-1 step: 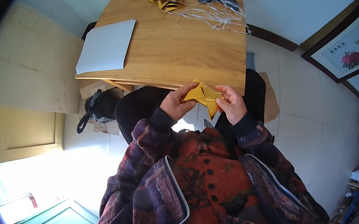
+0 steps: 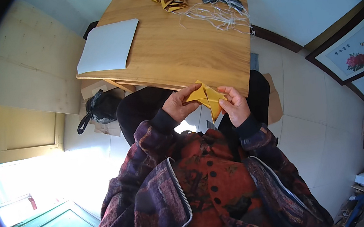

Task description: The person folds a rectangular sheet of gold-colored paper into a triangular packet by hand. They repeatedly fold, crease, and tuck the edges to form a small pouch, then place it on the table with other finished pieces.

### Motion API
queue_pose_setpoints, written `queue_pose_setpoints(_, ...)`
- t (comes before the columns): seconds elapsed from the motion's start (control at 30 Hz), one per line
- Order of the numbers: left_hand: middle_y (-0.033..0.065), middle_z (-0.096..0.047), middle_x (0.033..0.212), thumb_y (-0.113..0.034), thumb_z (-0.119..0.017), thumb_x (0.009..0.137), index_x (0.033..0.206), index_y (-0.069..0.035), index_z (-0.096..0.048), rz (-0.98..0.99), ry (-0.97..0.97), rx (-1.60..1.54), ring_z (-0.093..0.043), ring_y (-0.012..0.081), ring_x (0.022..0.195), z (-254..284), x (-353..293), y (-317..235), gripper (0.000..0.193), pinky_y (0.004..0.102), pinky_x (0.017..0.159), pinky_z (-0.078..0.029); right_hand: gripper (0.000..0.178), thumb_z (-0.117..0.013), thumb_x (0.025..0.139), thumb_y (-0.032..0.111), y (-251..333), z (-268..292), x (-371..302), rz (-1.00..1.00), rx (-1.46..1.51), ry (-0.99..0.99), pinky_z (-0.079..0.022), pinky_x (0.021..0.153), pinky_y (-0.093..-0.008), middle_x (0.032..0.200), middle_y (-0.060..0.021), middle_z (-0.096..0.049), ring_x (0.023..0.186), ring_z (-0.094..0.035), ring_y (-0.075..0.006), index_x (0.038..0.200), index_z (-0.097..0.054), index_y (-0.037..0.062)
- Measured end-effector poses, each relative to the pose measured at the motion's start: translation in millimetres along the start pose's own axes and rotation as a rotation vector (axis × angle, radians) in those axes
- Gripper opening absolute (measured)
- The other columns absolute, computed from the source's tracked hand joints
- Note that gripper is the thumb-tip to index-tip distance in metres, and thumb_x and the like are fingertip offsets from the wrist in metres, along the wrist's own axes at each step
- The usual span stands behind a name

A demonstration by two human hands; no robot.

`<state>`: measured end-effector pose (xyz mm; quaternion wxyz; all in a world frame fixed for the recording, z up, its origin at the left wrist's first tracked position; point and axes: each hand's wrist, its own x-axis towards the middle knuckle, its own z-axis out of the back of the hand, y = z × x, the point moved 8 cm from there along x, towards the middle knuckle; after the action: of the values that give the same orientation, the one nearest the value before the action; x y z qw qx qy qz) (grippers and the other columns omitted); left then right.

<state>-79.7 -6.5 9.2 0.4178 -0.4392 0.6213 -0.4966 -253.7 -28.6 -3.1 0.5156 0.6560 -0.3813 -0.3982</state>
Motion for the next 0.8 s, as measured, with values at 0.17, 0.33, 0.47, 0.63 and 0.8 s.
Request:
queue_pose_setpoints(0.17, 0.0120, -0.059, 0.129, 0.006, -0.061, 0.088, 0.138, 0.004, -0.045, -0.006, -0.086, 0.048, -0.057, 0.0160, 0.117, 3, -5, 2, 0.053, 0.0283, 0.101, -0.045, 0.020, -0.053, 0.099, 0.010, -3, 1, -1, 0.025, -0.031, 0.011, -0.046, 0.061, -0.0212, 0.084, -0.0007, -0.062, 0.067, -0.055, -0.0056, 0.118, -0.054, 0.0040)
queue_pose_setpoints(0.33, 0.0127, -0.059, 0.130, 0.003, -0.060, 0.089, 0.136, 0.005, -0.047, -0.004, -0.090, 0.088, -0.057, 0.0165, 0.117, 4, -10, -1, 0.049, 0.0292, 0.102, -0.045, 0.010, -0.052, 0.101, 0.015, -17, 0, 2, -0.077, 0.266, 0.056, -0.051, 0.067, -0.0234, 0.084, -0.0009, -0.063, 0.072, -0.061, -0.0079, 0.104, -0.056, 0.0065)
queue_pose_setpoints(0.47, 0.0121, -0.060, 0.128, 0.001, -0.059, 0.090, 0.135, 0.005, -0.048, -0.017, -0.077, 0.105, -0.058, 0.0158, 0.116, 2, -12, -5, 0.047, 0.0287, 0.101, -0.046, 0.011, -0.053, 0.098, 0.016, -11, -9, 2, -0.155, 0.511, 0.122, -0.052, 0.071, -0.0251, 0.085, -0.0021, -0.064, 0.075, -0.063, -0.0108, 0.093, -0.057, 0.0065)
queue_pose_setpoints(0.63, 0.0124, -0.062, 0.125, -0.003, -0.059, 0.093, 0.134, 0.005, -0.049, -0.031, -0.054, 0.067, -0.059, 0.0150, 0.114, 0, -13, -6, 0.044, 0.0278, 0.099, -0.046, 0.010, -0.055, 0.091, 0.011, -2, -16, 3, -0.267, 0.530, 0.257, -0.051, 0.071, -0.0258, 0.083, -0.0039, -0.063, 0.075, -0.062, -0.0132, 0.082, -0.056, 0.0063)
queue_pose_setpoints(0.8, 0.0135, -0.063, 0.122, -0.006, -0.059, 0.095, 0.133, 0.006, -0.050, -0.035, -0.071, 0.104, -0.060, 0.0159, 0.113, -1, -12, -4, 0.041, 0.0280, 0.098, -0.047, 0.009, -0.056, 0.087, 0.010, -8, -9, 12, -0.263, 0.256, 0.258, -0.046, 0.061, -0.0230, 0.075, -0.0016, -0.059, 0.066, -0.055, -0.0084, 0.079, -0.055, 0.0062)
